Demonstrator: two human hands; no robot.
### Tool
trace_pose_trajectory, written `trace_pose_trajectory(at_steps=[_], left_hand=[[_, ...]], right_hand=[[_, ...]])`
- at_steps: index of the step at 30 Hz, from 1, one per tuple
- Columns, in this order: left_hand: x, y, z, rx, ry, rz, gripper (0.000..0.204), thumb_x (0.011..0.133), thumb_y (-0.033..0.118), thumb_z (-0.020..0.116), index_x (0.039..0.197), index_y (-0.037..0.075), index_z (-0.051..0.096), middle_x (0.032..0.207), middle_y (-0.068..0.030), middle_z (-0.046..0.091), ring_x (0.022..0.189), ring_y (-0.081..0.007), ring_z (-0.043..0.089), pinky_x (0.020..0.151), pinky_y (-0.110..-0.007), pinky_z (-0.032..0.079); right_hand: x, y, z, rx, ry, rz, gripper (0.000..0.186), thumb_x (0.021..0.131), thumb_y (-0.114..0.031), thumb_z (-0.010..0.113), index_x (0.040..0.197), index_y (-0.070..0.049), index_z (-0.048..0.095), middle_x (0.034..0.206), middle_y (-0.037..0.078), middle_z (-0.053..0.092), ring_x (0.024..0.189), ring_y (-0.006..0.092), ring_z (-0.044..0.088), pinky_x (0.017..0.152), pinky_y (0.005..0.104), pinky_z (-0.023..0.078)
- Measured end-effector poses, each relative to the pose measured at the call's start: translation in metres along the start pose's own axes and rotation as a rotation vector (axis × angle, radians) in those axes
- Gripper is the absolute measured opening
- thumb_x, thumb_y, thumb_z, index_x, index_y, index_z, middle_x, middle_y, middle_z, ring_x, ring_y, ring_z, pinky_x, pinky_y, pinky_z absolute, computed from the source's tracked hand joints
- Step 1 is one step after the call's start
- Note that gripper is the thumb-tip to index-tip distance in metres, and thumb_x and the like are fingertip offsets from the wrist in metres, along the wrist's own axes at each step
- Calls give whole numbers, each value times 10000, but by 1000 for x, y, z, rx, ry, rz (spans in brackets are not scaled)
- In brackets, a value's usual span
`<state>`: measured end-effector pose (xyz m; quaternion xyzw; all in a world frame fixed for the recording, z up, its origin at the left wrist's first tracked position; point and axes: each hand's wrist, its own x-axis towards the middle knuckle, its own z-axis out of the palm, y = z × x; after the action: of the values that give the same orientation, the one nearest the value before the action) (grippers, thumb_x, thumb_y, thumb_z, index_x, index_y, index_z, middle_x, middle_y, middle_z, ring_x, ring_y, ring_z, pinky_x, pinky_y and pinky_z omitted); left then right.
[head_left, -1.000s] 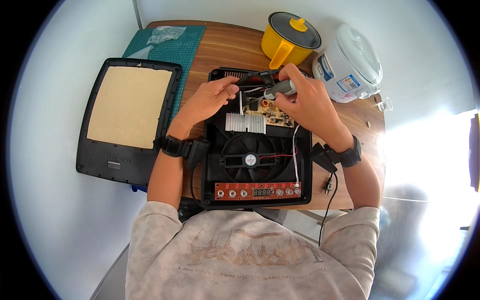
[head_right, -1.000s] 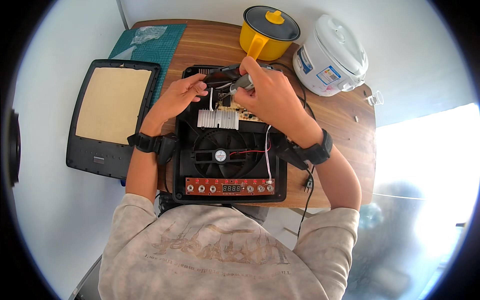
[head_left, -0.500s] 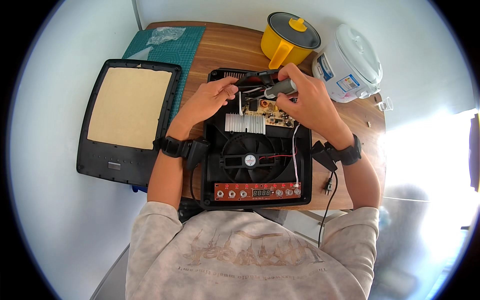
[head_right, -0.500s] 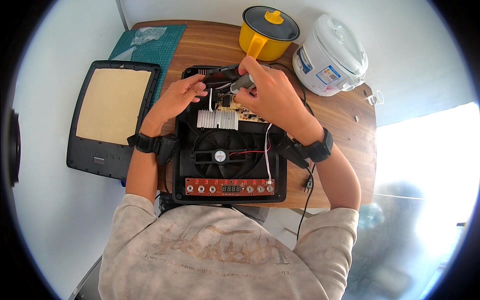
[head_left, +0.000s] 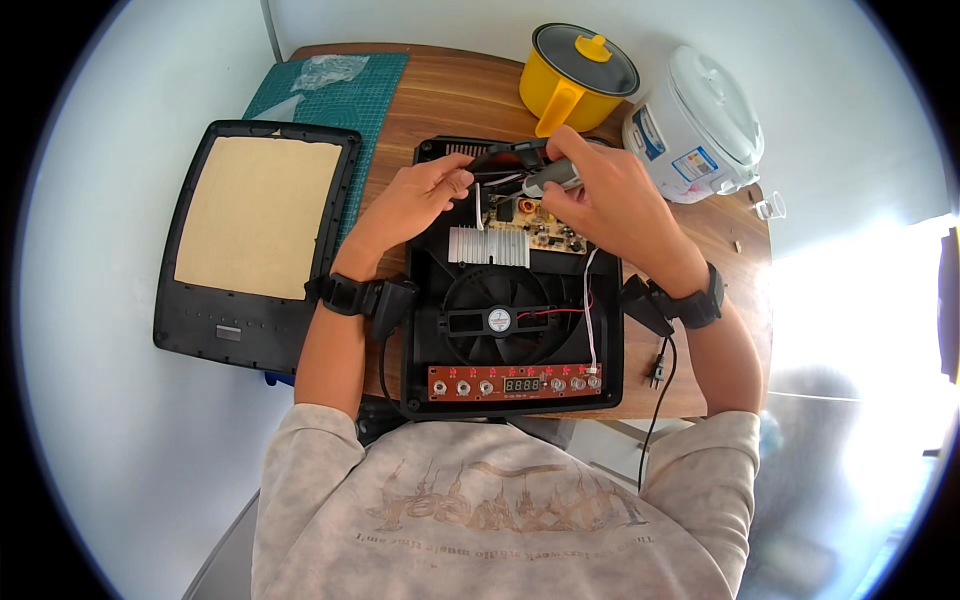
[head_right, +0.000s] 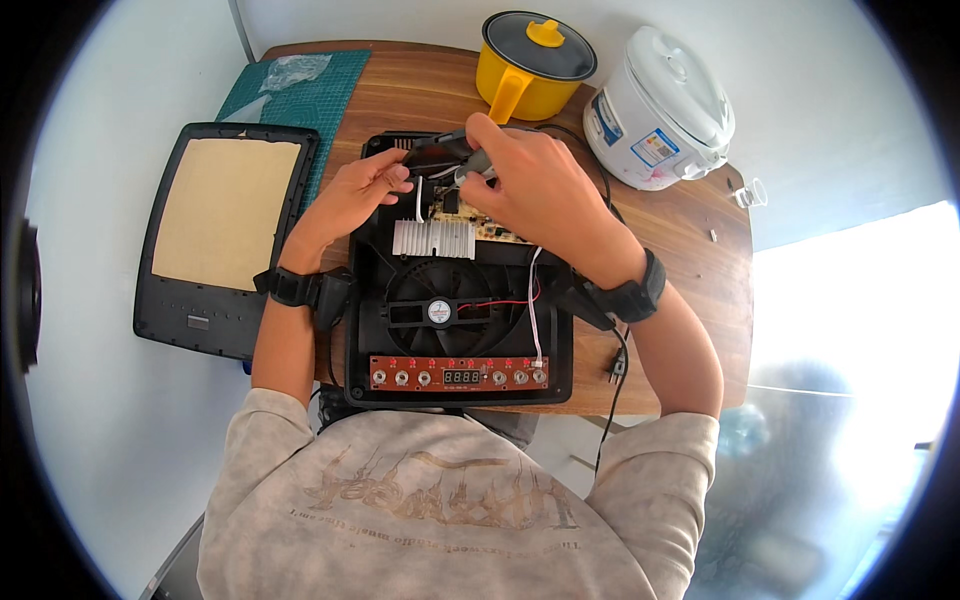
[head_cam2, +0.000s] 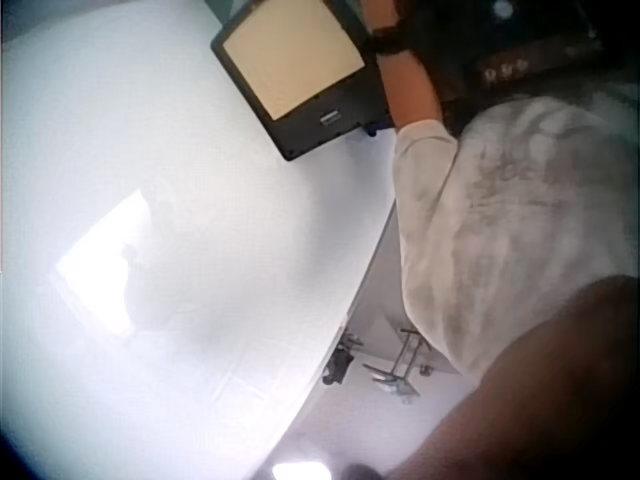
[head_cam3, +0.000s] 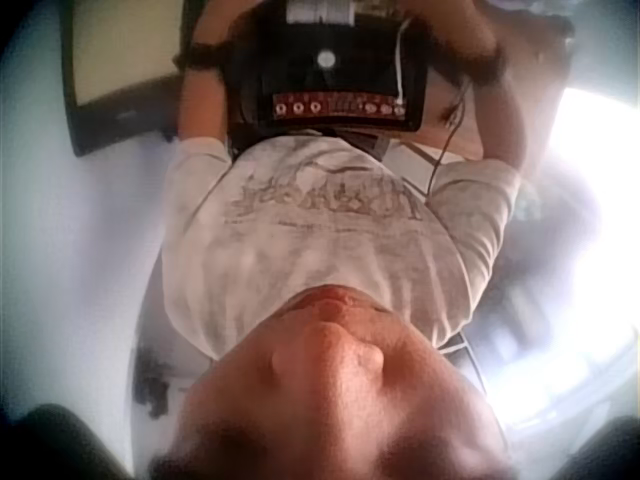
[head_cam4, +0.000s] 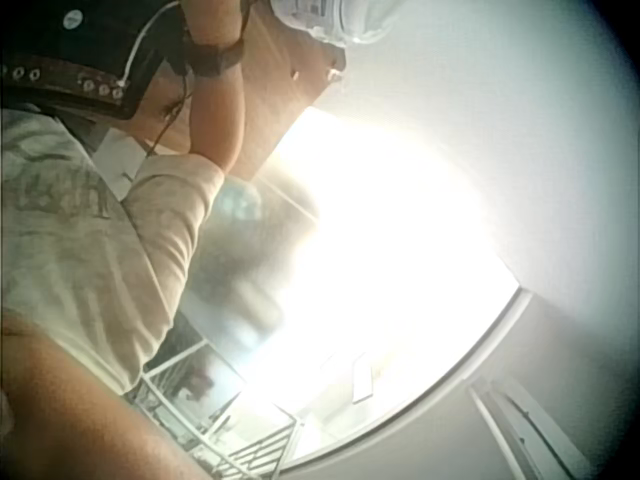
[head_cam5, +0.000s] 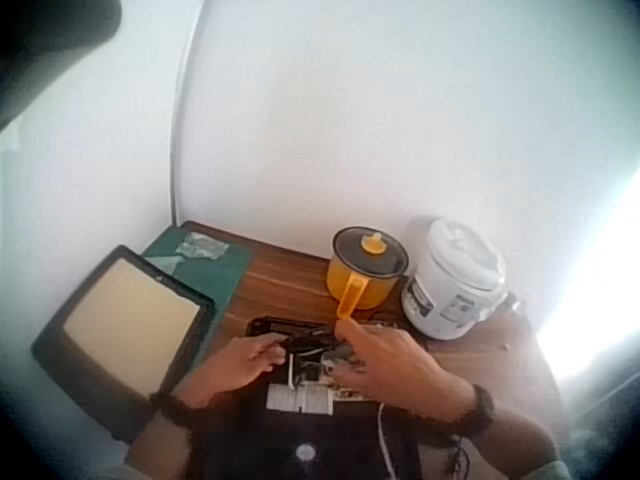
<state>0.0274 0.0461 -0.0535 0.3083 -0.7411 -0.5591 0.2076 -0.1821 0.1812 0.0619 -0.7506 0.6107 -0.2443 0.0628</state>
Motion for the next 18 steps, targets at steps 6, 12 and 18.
trace_pose_trajectory(at_steps=[6,12,18], left_hand=[[-1,1,1,-10,6,5,429,1079,274,531,1416,10,548,1175,-115,716,1070,-189,695,855,-317,568],[2,-3,1,-5,-5,7,428,1080,266,525,1417,2,542,1191,-124,715,1085,-199,697,869,-325,574],[1,-2,-1,19,-11,13,397,1081,263,523,1386,10,563,1173,-119,714,1063,-195,695,866,-320,570]], right_hand=[[-3,-17,-2,-46,-18,-31,261,860,-62,588,1096,-16,486,1010,190,612,806,383,654,703,456,547],[-4,-13,-7,-31,-8,-143,246,894,-20,580,1137,-19,542,1060,163,584,870,373,659,736,459,555],[-3,-8,-11,-117,-52,-203,213,911,-23,632,1119,-21,588,1039,150,588,848,379,671,726,446,556]])
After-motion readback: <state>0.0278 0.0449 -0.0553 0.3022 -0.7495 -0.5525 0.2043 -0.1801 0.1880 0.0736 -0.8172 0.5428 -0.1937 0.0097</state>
